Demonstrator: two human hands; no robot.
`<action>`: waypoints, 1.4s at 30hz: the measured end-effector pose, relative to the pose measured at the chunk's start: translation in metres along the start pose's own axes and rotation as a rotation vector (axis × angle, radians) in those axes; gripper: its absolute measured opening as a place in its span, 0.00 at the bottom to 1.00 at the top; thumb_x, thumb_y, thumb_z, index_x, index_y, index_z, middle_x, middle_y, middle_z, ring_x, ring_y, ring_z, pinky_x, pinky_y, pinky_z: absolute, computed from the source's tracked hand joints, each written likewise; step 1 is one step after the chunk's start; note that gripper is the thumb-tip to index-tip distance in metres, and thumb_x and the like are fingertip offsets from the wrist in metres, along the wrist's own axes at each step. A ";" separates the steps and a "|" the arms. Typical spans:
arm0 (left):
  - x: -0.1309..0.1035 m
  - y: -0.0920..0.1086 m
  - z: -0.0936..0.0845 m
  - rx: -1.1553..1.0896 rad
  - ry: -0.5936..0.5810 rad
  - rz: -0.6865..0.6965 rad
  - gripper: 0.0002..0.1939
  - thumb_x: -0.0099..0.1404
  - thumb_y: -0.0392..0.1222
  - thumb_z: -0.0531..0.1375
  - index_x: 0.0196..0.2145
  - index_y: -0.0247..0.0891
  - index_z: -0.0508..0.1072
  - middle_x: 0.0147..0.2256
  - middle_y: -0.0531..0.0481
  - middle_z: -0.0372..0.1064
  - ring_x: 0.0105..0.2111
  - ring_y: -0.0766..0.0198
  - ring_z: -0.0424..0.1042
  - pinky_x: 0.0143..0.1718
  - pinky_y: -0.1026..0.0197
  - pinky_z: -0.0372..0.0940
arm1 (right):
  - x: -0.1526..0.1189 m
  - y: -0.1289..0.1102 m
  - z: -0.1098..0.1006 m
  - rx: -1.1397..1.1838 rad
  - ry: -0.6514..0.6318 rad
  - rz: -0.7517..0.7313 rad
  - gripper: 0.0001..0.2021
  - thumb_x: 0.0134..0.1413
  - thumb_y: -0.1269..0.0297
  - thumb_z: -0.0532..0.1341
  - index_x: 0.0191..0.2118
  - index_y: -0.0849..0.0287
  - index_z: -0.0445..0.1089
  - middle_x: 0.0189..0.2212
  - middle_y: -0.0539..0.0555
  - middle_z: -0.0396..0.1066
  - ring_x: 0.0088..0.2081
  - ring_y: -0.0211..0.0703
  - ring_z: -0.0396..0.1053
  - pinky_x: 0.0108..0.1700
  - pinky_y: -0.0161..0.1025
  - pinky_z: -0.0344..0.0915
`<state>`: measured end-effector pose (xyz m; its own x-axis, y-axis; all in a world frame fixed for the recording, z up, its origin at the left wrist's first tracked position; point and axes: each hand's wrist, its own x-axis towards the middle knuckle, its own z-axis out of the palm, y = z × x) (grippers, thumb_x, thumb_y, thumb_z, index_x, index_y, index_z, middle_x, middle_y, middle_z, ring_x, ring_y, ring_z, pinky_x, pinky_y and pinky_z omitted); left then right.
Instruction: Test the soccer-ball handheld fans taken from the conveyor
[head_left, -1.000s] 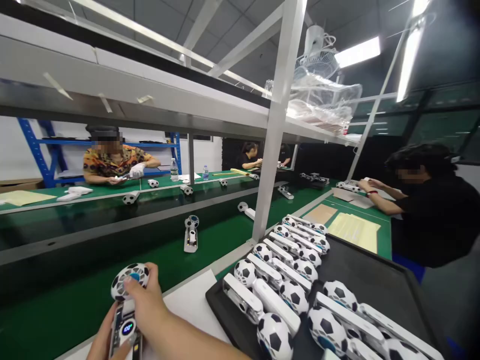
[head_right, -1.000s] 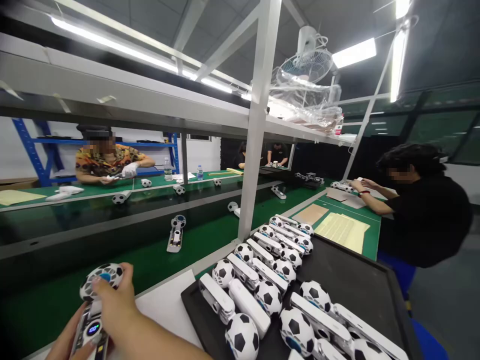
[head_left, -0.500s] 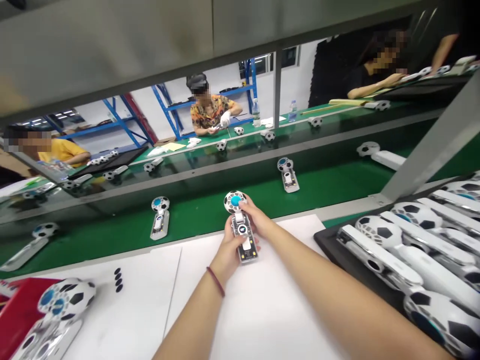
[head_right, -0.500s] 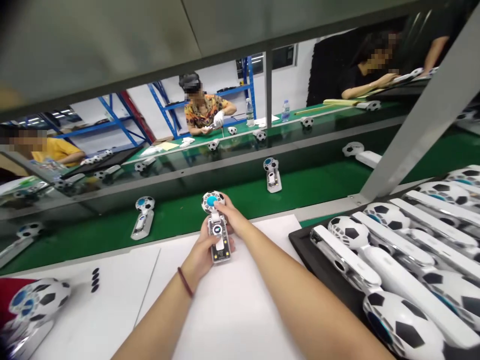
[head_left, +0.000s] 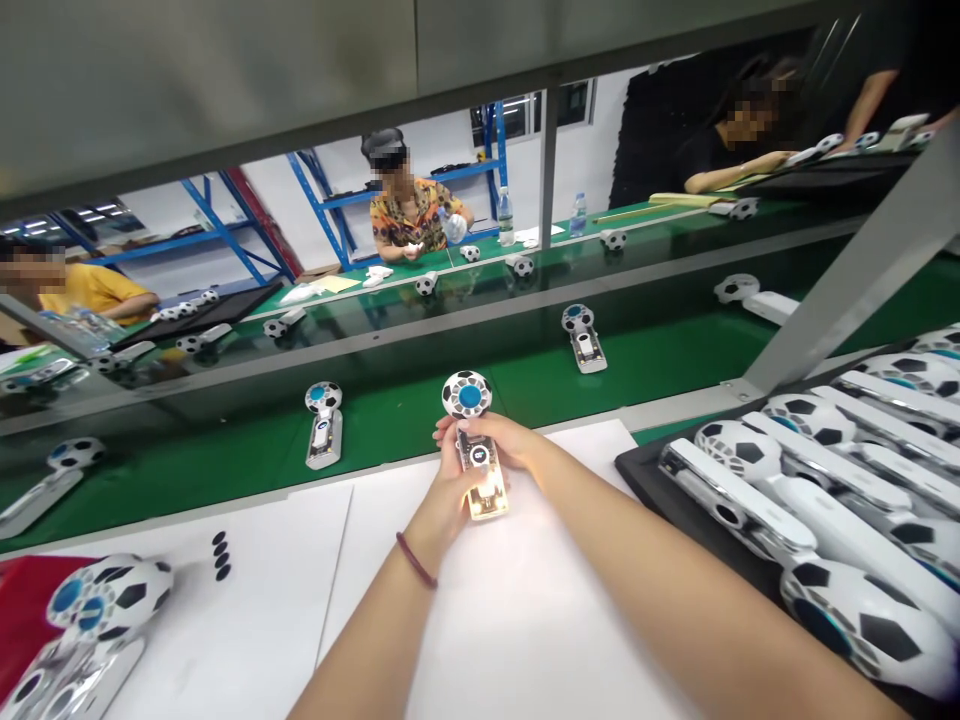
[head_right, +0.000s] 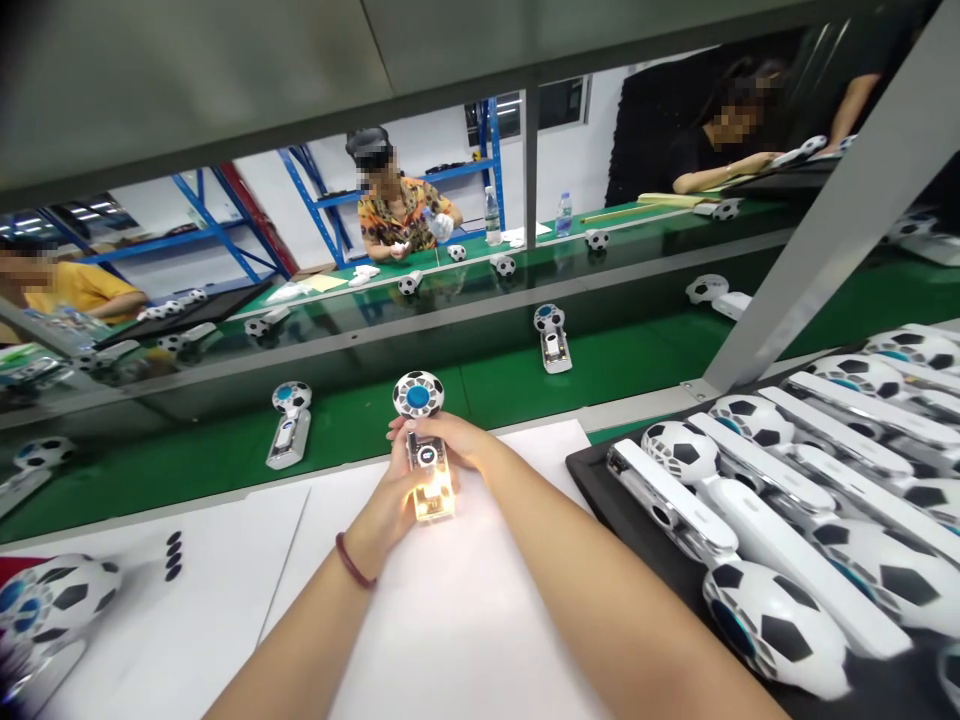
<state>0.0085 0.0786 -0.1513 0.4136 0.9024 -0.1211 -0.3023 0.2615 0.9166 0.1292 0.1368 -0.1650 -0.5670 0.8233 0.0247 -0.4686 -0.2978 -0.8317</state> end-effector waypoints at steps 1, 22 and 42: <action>0.000 0.001 0.000 0.006 0.001 -0.003 0.42 0.53 0.34 0.60 0.58 0.52 0.40 0.35 0.52 0.64 0.27 0.60 0.71 0.27 0.56 0.67 | 0.000 0.000 0.000 -0.006 0.001 0.001 0.13 0.45 0.63 0.63 0.39 0.63 0.71 0.39 0.57 0.73 0.38 0.41 0.71 0.44 0.38 0.66; 0.002 -0.001 -0.004 0.017 0.006 0.002 0.43 0.51 0.37 0.64 0.58 0.50 0.42 0.39 0.50 0.65 0.29 0.62 0.72 0.36 0.53 0.67 | 0.003 0.006 -0.003 -0.127 0.032 -0.017 0.13 0.47 0.59 0.60 0.37 0.62 0.71 0.23 0.51 0.69 0.29 0.39 0.68 0.34 0.36 0.66; 0.002 -0.001 -0.007 0.018 -0.045 -0.010 0.49 0.51 0.36 0.65 0.59 0.49 0.36 0.36 0.51 0.65 0.33 0.59 0.73 0.36 0.54 0.68 | 0.010 0.012 -0.013 -0.137 -0.017 -0.014 0.13 0.48 0.60 0.59 0.38 0.61 0.70 0.22 0.52 0.70 0.23 0.38 0.66 0.26 0.33 0.64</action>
<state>0.0034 0.0822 -0.1553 0.4547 0.8834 -0.1135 -0.2829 0.2641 0.9221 0.1270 0.1477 -0.1820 -0.5729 0.8184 0.0453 -0.3801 -0.2163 -0.8993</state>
